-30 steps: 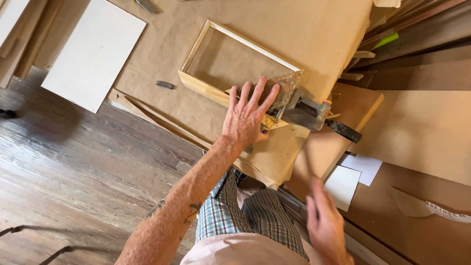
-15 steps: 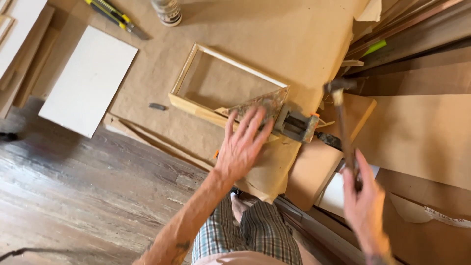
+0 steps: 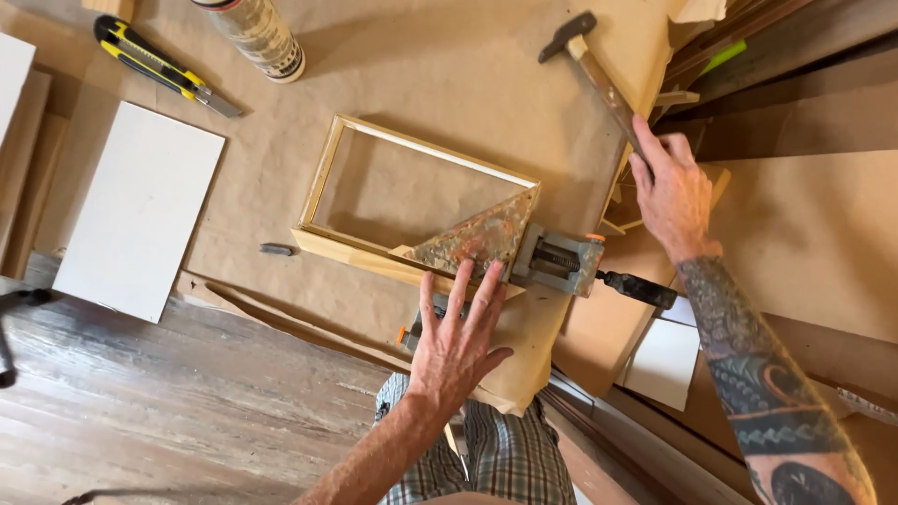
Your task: Securing the corners of a wooden frame using glue and a specialized corner clamp on a workbench.
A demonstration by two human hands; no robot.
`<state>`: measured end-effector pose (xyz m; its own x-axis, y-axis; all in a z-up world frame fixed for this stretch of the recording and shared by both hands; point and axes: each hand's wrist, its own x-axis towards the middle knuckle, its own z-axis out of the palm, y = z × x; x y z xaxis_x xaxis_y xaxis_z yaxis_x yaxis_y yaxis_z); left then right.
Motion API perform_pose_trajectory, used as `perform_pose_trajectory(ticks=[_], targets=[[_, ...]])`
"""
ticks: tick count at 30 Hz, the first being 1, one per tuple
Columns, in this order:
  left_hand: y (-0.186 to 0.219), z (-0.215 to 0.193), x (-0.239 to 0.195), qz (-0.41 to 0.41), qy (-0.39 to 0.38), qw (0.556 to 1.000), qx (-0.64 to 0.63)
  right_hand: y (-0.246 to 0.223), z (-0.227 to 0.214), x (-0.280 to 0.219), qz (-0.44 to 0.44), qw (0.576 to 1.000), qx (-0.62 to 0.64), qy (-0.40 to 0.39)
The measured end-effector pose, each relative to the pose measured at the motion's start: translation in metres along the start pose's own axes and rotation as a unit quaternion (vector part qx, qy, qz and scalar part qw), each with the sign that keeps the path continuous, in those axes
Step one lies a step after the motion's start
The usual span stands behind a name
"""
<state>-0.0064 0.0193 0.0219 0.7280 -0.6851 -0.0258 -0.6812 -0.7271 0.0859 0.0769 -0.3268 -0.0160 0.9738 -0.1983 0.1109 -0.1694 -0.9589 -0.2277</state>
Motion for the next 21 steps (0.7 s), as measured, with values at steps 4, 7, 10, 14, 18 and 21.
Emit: perform_pose_trajectory(ticks=[4, 7, 10, 14, 18, 21], targets=[[-0.001, 0.005, -0.003, 0.021, 0.006, 0.999, -0.043, 0.004, 0.0, 0.012, -0.04, 0.997, 0.041, -0.042], [-0.004, -0.028, -0.028, 0.022, 0.057, 0.99, -0.124, -0.018, -0.042, -0.007, -0.052, 0.995, 0.073, -0.036], [-0.007, -0.03, -0.086, -0.116, 0.126, 0.96, -0.223, -0.025, -0.081, -0.038, 0.071, 0.966, 0.134, -0.209], [0.01, 0.028, -0.165, -0.528, -0.105, 0.753, -0.378, 0.004, -0.064, -0.067, 0.116, 0.817, 0.151, -0.545], [0.014, 0.03, -0.142, -0.529, -0.178, 0.727, -0.4, 0.008, -0.03, -0.07, 0.199, 0.744, 0.246, -0.588], [0.013, 0.056, -0.139, -0.454, -0.168, 0.811, -0.328, -0.004, -0.022, -0.069, 0.203, 0.729, 0.255, -0.602]])
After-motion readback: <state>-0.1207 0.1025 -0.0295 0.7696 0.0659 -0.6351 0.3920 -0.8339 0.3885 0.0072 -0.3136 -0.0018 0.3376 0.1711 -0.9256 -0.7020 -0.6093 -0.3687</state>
